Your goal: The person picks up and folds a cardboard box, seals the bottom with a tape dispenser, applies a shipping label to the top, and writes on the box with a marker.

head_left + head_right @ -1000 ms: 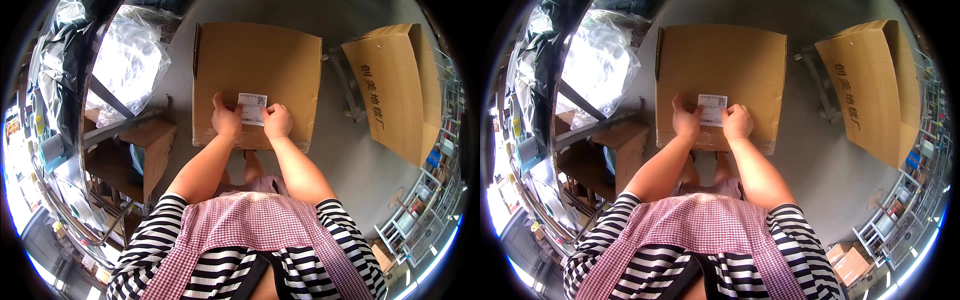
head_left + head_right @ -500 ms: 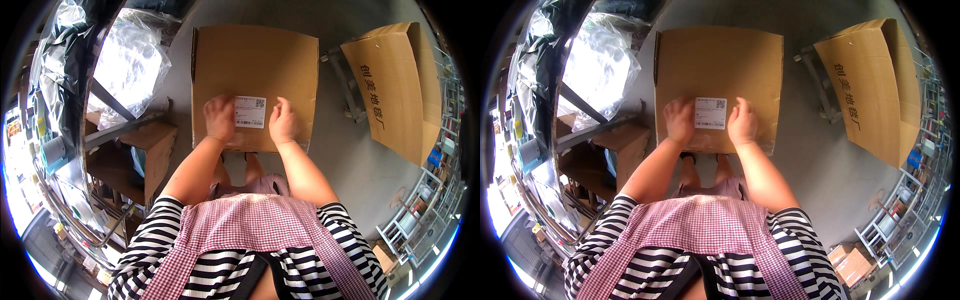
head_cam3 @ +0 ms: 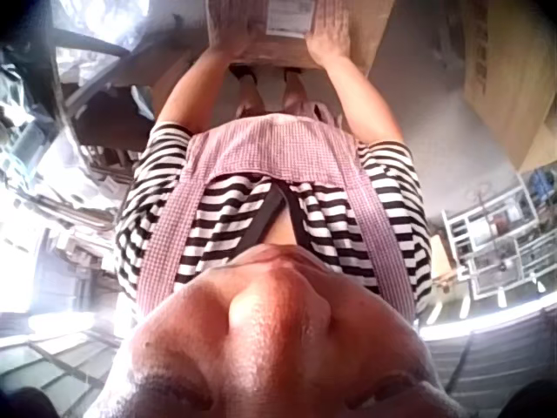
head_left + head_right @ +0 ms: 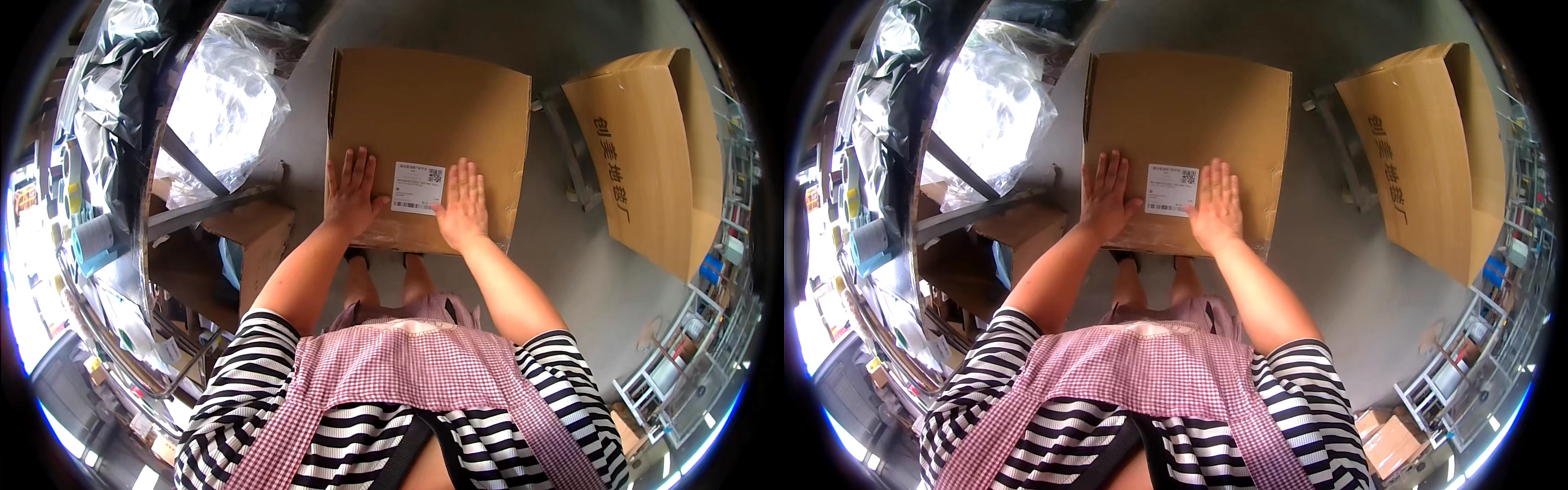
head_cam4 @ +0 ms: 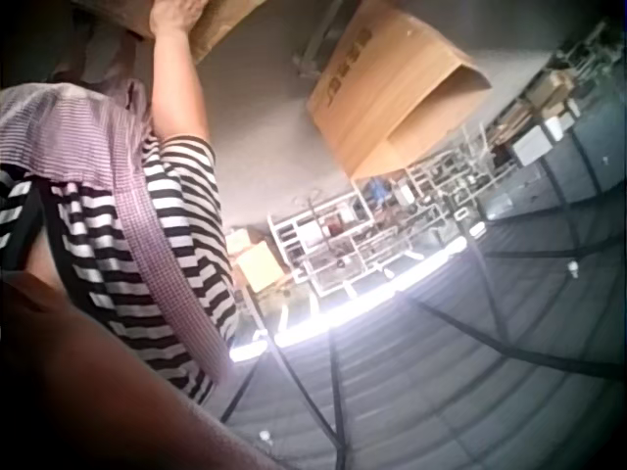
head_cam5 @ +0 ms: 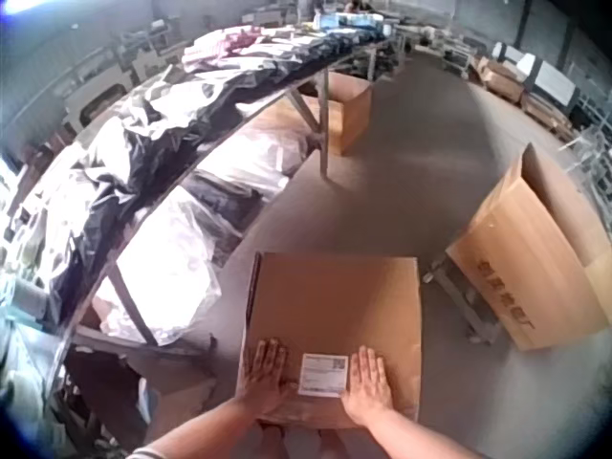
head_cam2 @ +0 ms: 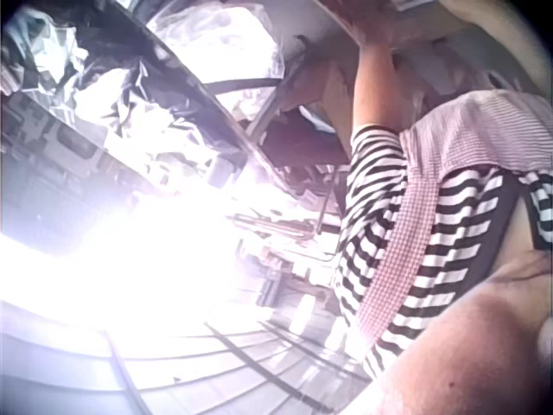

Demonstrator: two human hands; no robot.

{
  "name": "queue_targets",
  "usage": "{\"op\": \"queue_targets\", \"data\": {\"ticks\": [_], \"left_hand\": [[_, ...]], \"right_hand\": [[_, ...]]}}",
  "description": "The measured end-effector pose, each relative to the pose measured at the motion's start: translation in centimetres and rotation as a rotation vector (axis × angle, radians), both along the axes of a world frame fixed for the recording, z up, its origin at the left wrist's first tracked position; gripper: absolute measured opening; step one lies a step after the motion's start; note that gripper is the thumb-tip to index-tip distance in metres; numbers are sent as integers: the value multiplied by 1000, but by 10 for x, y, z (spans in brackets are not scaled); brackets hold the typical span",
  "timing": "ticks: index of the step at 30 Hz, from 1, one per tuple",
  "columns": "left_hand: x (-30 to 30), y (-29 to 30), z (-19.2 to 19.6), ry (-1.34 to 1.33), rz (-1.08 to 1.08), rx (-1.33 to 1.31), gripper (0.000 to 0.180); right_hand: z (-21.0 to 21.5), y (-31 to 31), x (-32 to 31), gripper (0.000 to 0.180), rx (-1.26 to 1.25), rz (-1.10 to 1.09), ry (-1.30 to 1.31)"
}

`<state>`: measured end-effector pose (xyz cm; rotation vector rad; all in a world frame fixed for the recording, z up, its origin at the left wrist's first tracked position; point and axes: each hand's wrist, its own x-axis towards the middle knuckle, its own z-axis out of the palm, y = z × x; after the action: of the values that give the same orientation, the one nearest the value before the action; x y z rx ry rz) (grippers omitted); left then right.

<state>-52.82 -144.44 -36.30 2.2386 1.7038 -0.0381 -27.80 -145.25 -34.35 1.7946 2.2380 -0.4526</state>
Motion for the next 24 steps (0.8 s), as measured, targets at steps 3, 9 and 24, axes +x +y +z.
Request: {"op": "queue_targets", "data": {"ticks": [3, 9, 24], "left_hand": [[3, -6, -4, 12, 165, 75, 84], [-13, -28, -17, -81, 540, -53, 86], [-25, -13, 24, -365, 568, -283, 89]], "right_hand": [[-8, 11, -41, 86, 111, 179, 189], [-29, 29, -78, 90, -29, 445, 466], [-15, 20, -88, 95, 56, 216, 187]]}}
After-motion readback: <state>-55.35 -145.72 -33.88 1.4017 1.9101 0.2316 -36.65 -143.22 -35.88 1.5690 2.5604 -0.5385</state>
